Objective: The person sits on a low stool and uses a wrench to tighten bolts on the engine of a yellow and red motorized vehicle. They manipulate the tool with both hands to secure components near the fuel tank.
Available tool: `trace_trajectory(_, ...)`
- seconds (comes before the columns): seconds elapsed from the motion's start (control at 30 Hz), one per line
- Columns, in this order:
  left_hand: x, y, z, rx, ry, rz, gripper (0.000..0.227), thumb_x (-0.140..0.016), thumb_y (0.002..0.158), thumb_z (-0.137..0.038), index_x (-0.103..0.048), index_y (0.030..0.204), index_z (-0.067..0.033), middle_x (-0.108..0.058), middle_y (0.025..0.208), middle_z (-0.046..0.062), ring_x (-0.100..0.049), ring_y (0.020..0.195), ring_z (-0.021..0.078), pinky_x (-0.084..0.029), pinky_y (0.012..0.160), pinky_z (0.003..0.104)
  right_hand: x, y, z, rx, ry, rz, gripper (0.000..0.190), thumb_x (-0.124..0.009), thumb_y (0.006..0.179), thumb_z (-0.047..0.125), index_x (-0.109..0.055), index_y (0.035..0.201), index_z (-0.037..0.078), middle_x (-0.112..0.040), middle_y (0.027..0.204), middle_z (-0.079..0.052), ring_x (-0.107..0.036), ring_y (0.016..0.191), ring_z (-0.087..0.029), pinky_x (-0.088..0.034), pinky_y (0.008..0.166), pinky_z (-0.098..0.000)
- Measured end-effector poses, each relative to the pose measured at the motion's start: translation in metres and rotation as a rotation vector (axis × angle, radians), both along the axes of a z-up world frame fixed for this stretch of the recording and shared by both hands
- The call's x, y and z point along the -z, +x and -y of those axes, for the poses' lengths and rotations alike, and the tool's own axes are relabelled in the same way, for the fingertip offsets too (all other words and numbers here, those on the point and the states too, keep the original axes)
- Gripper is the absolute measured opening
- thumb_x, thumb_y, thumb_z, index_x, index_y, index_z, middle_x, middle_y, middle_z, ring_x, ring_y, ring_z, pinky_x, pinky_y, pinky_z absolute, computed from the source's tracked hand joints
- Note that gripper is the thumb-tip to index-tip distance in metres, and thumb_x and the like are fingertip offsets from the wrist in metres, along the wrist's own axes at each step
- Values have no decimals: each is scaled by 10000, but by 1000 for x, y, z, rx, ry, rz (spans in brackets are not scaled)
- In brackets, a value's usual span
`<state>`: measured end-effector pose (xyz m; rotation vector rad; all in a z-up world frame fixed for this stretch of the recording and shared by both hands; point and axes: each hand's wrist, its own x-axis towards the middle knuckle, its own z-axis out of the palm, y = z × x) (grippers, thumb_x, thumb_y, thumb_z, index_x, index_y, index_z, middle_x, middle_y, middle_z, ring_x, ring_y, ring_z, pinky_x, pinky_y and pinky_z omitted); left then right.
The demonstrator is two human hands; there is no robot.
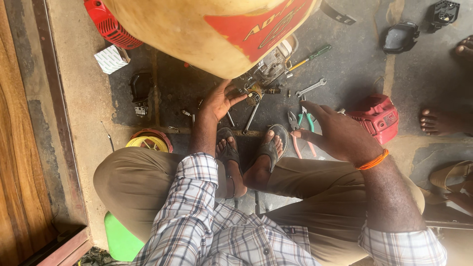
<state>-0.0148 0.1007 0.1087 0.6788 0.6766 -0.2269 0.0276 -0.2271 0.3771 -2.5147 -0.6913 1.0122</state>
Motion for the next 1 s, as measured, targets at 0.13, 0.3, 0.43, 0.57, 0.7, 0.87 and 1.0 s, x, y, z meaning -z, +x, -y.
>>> trace_trajectory(0.13, -2, 5, 5, -26, -13, -79, 665, -758, 885, -373, -497, 1396, -38, -503, 1320, 166, -619, 1171, 289, -628, 964, 533, 0, 0, -2, 10, -22, -18, 870, -602, 866, 637, -400, 1544, 130, -564, 1422, -194, -630, 1184, -416, -504, 971, -509)
trace_trajectory(0.3, 3, 2, 6, -31, -28, -54, 667, -765, 890, -370, -497, 1403, -37, -526, 1284, 147, -629, 1145, 278, -628, 968, 525, 3, -1, -4, 0, -26, -7, 833, -595, 886, 618, -419, 1536, 127, -584, 1400, -192, -634, 1183, -409, -506, 965, -505)
trace_trajectory(0.43, 18, 1, 7, -43, -39, -21, 640, -778, 906, -358, -510, 1386, -32, -557, 1239, 152, -651, 1094, 288, -634, 945, 524, 30, 0, -9, 136, 148, -152, 706, -622, 915, 496, -474, 1487, 110, -662, 1325, -136, -693, 1135, -306, -549, 902, -442)
trace_trajectory(0.57, 26, 2, 12, -66, -32, -43, 637, -773, 876, -390, -533, 1389, -100, -572, 1246, 141, -669, 1049, 282, -646, 904, 497, 102, 4, -52, 620, 539, -455, 491, -634, 1009, 332, -627, 1396, 30, -750, 1107, -87, -728, 981, -194, -584, 854, -341)
trace_trajectory(0.7, 29, -2, 20, -60, -6, 17, 664, -776, 886, -417, -544, 1429, -114, -555, 1384, 85, -635, 1144, 261, -615, 924, 449, 191, 0, -115, 1196, 830, -753, 362, -655, 982, 200, -654, 1289, 9, -711, 1003, -50, -674, 860, -170, -609, 787, -322)
trace_trajectory(0.87, 22, -6, 24, -27, 27, 93, 635, -789, 882, -384, -571, 1420, -127, -512, 1514, 57, -503, 1349, 215, -589, 1006, 446, 251, -7, -139, 1424, 1010, -804, 129, -673, 997, 191, -648, 1061, 82, -636, 870, -4, -615, 779, -150, -556, 704, -299)
trace_trajectory(1.0, 12, -11, 29, -41, 45, 92, 589, -796, 894, -369, -604, 1387, -110, -537, 1497, 32, -471, 1392, 204, -567, 1022, 459, 259, -6, -131, 1415, 1124, -911, 102, -672, 987, 203, -672, 984, 101, -622, 855, 4, -608, 770, -141, -543, 695, -293)
